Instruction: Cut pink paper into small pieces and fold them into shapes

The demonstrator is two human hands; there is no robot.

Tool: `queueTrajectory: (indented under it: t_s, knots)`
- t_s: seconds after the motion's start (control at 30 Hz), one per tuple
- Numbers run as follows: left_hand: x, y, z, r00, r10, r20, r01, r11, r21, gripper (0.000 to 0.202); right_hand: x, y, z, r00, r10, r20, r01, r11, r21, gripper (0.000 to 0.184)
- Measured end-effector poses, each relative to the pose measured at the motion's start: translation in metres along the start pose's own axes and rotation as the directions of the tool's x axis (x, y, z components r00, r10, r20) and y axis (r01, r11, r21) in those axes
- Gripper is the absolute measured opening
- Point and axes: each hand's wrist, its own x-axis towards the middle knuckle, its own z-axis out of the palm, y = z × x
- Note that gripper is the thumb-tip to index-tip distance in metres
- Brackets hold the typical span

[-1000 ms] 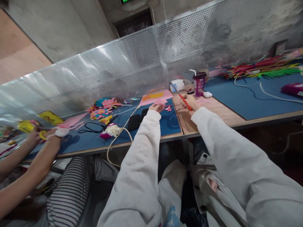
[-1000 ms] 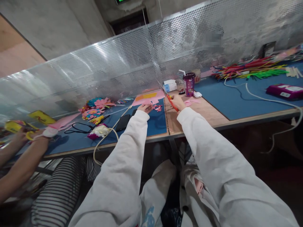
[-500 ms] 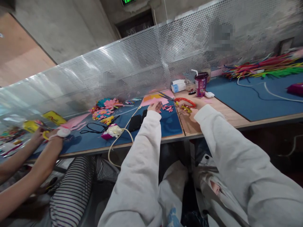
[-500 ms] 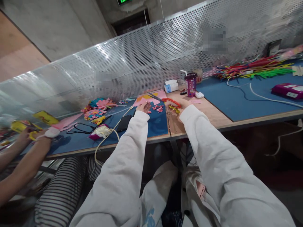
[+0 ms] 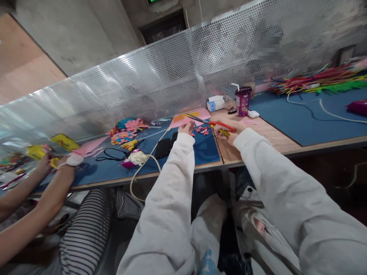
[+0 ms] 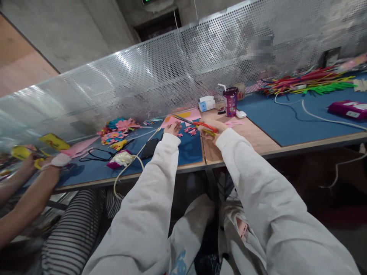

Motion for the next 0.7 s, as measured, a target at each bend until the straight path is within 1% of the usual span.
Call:
queueTrajectory:
  t_s: [0.07, 0.2, 0.3, 0.4, 0.5, 0.57, 0.7]
  knots:
    - [-0.001, 0.0, 0.0, 1.0, 0.004, -0.001, -0.004, 1.0, -0.009, 0.018, -0.001, -0.002, 0.0, 1.0, 0.02, -0.003, -0.02, 1.0, 0.02, 0.011]
    - [-0.003, 0.002, 0.0, 0.998, -0.002, 0.055, 0.004, 0.999, -0.036, 0.016, -0.003, -0.005, 0.001, 0.999, 0.041, 0.025, -0.042, 0.998, 0.044, 0.014]
    - [-0.005, 0.003, 0.0, 0.998, -0.013, 0.064, 0.017, 0.998, -0.067, 0.015, -0.005, -0.005, 0.001, 0.999, 0.003, 0.049, -0.005, 0.998, 0.056, 0.015]
    - [-0.008, 0.003, 0.001, 0.998, -0.005, 0.064, 0.011, 0.996, -0.087, 0.013, -0.007, -0.006, 0.0, 0.999, -0.033, 0.039, 0.031, 0.999, 0.044, 0.013]
    - [-0.01, 0.003, 0.002, 0.999, -0.012, 0.043, 0.016, 0.995, -0.096, 0.013, -0.01, -0.008, -0.001, 0.999, -0.015, 0.044, 0.014, 0.999, 0.038, 0.007]
    - [-0.011, 0.003, 0.003, 0.999, -0.016, 0.037, 0.019, 0.995, -0.097, 0.013, -0.011, -0.01, -0.001, 1.0, 0.002, 0.025, -0.002, 1.0, 0.022, 0.005]
    - [-0.012, 0.004, 0.004, 0.999, -0.013, 0.033, 0.015, 0.997, -0.072, 0.015, -0.012, -0.013, 0.0, 1.0, 0.01, -0.016, -0.01, 1.0, 0.0, 0.005]
